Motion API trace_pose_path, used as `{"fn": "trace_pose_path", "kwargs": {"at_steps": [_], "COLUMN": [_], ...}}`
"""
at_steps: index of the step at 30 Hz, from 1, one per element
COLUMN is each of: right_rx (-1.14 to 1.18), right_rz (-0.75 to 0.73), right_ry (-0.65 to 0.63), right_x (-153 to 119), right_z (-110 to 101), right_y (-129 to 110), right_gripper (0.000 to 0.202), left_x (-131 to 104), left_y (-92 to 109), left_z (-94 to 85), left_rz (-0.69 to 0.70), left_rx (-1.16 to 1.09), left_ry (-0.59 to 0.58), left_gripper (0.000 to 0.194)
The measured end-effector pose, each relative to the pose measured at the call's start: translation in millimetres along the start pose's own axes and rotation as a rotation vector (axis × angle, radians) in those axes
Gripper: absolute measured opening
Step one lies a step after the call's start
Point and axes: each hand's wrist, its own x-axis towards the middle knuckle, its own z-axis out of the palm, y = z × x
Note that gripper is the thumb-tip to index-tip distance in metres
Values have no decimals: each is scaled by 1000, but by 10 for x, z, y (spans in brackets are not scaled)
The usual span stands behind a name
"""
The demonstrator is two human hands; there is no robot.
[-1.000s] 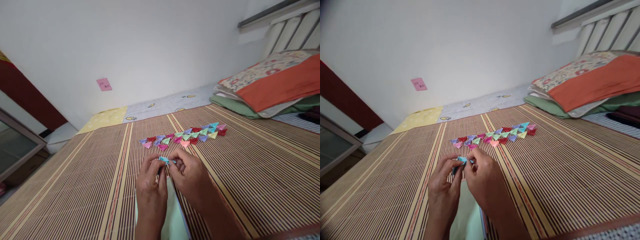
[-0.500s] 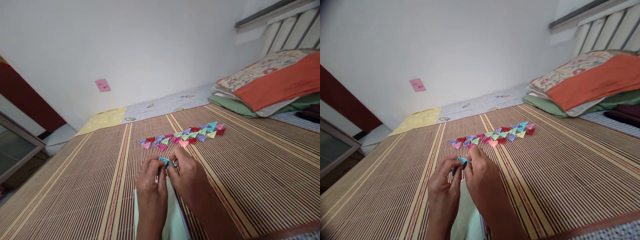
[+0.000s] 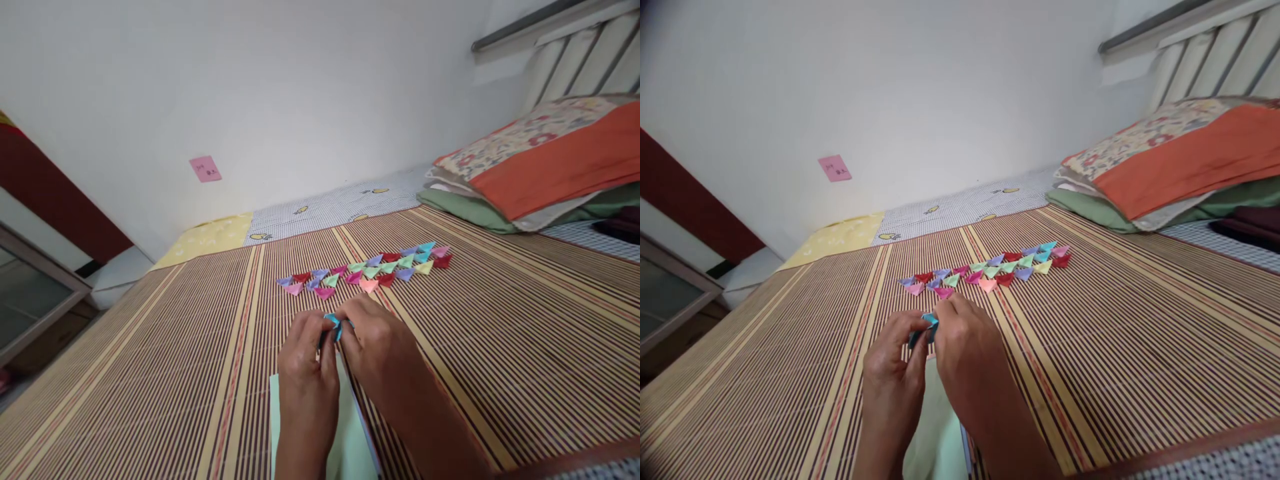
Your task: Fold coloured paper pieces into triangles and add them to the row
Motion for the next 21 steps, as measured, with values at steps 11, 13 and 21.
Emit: {"fn": "trace_pose_path", "kwargs": {"at_steps": [11,13,21], "right_rx": [-28,-39,-111], "right_rz": [100,85,43], "right_ry": [-66,-86,-117], "right_x": [-4,-5,-24], "right_z": [-47,-46,-75], "right_y": [-78,-76,-15], "right_gripper": [16,17,17], "left_x": [6,8,-12], "left_y": [13,19,-17], "left_z": [62,67,66], "left_rz": [43,43,-83], "left_rx": [0,-12,-167], "left_ry": [13,14,-5], "left_gripper": [21,21,18]}}
